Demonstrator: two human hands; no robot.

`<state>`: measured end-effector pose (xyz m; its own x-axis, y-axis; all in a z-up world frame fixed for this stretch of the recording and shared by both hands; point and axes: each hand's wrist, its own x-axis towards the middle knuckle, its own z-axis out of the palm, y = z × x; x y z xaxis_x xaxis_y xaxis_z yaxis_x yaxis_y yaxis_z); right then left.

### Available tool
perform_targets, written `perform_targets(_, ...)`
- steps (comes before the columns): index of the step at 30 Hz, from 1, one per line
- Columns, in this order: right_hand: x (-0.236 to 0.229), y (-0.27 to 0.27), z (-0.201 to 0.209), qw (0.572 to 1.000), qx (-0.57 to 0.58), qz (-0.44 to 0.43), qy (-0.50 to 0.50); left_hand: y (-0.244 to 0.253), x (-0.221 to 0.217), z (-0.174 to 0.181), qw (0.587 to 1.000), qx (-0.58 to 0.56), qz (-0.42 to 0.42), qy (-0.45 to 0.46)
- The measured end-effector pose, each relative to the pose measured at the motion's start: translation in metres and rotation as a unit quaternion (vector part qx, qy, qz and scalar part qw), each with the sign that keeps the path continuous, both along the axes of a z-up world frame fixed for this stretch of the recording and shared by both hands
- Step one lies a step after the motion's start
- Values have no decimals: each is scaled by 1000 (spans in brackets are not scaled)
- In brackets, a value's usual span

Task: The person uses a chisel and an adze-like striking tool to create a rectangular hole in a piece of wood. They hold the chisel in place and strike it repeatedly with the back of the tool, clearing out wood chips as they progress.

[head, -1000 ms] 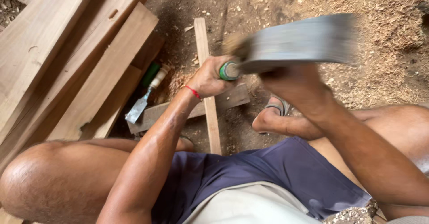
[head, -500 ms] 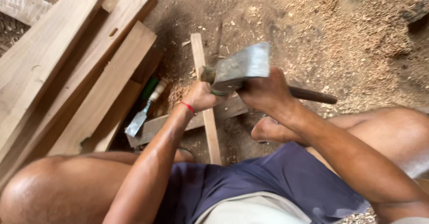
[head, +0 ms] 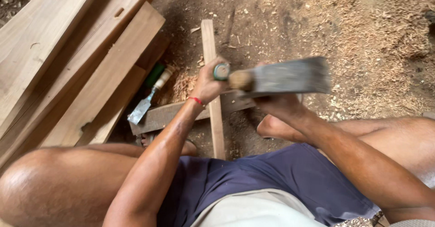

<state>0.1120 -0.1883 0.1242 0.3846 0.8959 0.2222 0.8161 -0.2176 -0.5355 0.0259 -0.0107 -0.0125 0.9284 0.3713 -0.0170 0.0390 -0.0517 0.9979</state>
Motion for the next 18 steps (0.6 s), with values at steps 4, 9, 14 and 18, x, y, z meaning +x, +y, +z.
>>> perform_targets(4,-1,-5,17,943,-87,-107,302,1,9,46,999,-18,3,30)
perform_targets(9,-8,-8,7,933,-90,-67,342,15,2,61,989,90,-94,-70)
perform_targets(14,-6,-8,7,907,-122,-25,402,-6,3,61,998,40,56,-11)
perform_targets(18,-3,-5,7,913,-177,-30,367,-11,2,74,988,130,0,-87)
